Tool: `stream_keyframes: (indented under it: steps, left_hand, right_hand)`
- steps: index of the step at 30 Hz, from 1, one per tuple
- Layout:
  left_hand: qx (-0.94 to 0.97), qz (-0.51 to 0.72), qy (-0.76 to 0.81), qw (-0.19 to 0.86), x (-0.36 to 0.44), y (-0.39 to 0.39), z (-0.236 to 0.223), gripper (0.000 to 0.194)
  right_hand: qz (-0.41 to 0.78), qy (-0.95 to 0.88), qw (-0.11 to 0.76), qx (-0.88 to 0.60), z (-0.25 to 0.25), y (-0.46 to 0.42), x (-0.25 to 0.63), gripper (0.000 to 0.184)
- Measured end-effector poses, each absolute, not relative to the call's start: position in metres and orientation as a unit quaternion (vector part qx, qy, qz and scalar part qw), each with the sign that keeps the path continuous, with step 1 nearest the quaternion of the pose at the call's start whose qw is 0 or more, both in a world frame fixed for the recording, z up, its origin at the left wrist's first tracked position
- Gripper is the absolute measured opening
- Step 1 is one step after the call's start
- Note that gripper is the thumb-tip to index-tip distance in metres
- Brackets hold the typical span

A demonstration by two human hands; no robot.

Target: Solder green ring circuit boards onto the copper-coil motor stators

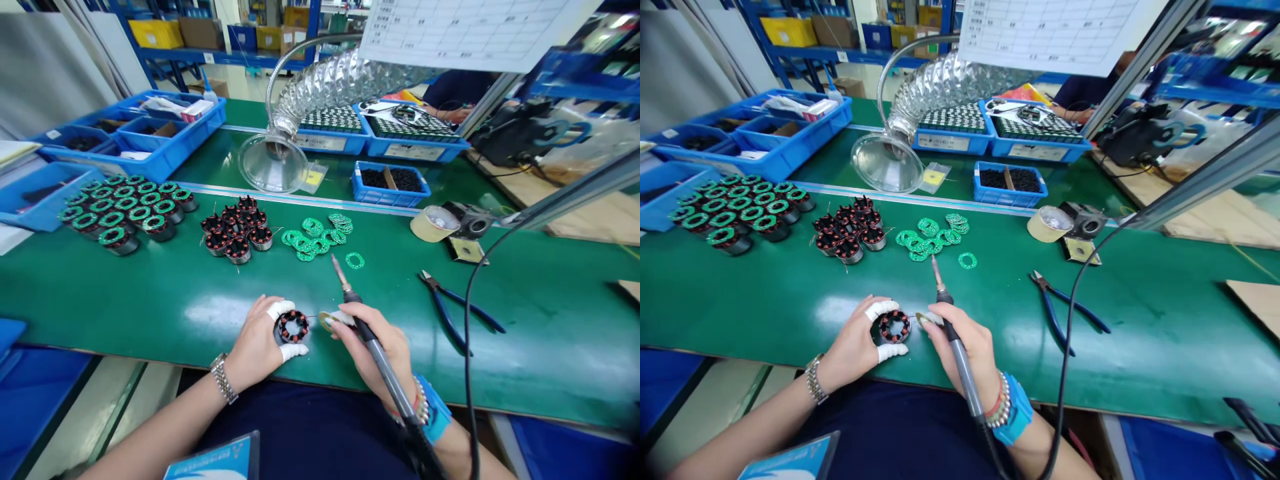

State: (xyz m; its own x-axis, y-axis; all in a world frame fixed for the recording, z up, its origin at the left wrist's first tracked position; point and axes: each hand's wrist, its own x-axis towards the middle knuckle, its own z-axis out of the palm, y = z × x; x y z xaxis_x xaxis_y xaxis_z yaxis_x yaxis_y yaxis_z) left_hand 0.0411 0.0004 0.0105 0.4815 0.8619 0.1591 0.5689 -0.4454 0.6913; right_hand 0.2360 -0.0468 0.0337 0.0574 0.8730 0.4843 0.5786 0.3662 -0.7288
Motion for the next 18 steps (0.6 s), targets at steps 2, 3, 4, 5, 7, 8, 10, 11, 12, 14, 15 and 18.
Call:
stream_keyframes:
  steps: [2, 3, 4, 5, 7, 8, 10, 11, 12, 14, 15, 18]
  left_hand:
    - [0.817, 0.255, 0.451, 0.253, 0.041, -0.001, 0.006, 0.059]
    - [0.819, 0.253, 0.451, 0.247, 0.04, -0.002, 0.005, 0.06]
    - [0.823, 0.249, 0.446, 0.25, 0.039, -0.002, 0.005, 0.061]
    - [0.826, 0.245, 0.438, 0.256, 0.037, -0.001, 0.005, 0.062]
    - [0.83, 0.236, 0.424, 0.274, 0.032, 0.0, 0.007, 0.062]
    - [0.831, 0.233, 0.418, 0.283, 0.03, 0.0, 0.008, 0.061]
    - [0.828, 0.231, 0.417, 0.294, 0.028, 0.001, 0.009, 0.058]
    - [0.827, 0.232, 0.418, 0.296, 0.028, 0.001, 0.01, 0.057]
    - [0.825, 0.234, 0.42, 0.297, 0.028, 0.001, 0.01, 0.056]
    - [0.822, 0.236, 0.423, 0.3, 0.029, 0.001, 0.01, 0.056]
    - [0.821, 0.238, 0.423, 0.303, 0.03, 0.001, 0.009, 0.055]
    - [0.821, 0.243, 0.416, 0.307, 0.031, 0.001, 0.008, 0.051]
  right_hand:
    - [0.291, -0.615, 0.502, -0.534, 0.036, -0.047, 0.229, 0.028]
    - [0.358, -0.586, 0.506, -0.522, 0.036, -0.047, 0.228, 0.031]
    - [0.417, -0.559, 0.508, -0.506, 0.035, -0.046, 0.227, 0.036]
    - [0.465, -0.534, 0.51, -0.488, 0.034, -0.044, 0.228, 0.041]
    - [0.526, -0.508, 0.516, -0.446, 0.031, -0.04, 0.229, 0.052]
    - [0.543, -0.505, 0.518, -0.426, 0.03, -0.038, 0.23, 0.057]
    - [0.55, -0.524, 0.509, -0.405, 0.029, -0.035, 0.23, 0.064]
    - [0.541, -0.545, 0.495, -0.406, 0.029, -0.034, 0.229, 0.066]
    - [0.524, -0.571, 0.478, -0.414, 0.03, -0.033, 0.228, 0.067]
    - [0.468, -0.626, 0.445, -0.437, 0.033, -0.033, 0.225, 0.069]
    - [0.432, -0.65, 0.434, -0.45, 0.034, -0.033, 0.222, 0.068]
    - [0.318, -0.699, 0.423, -0.481, 0.034, -0.033, 0.214, 0.064]
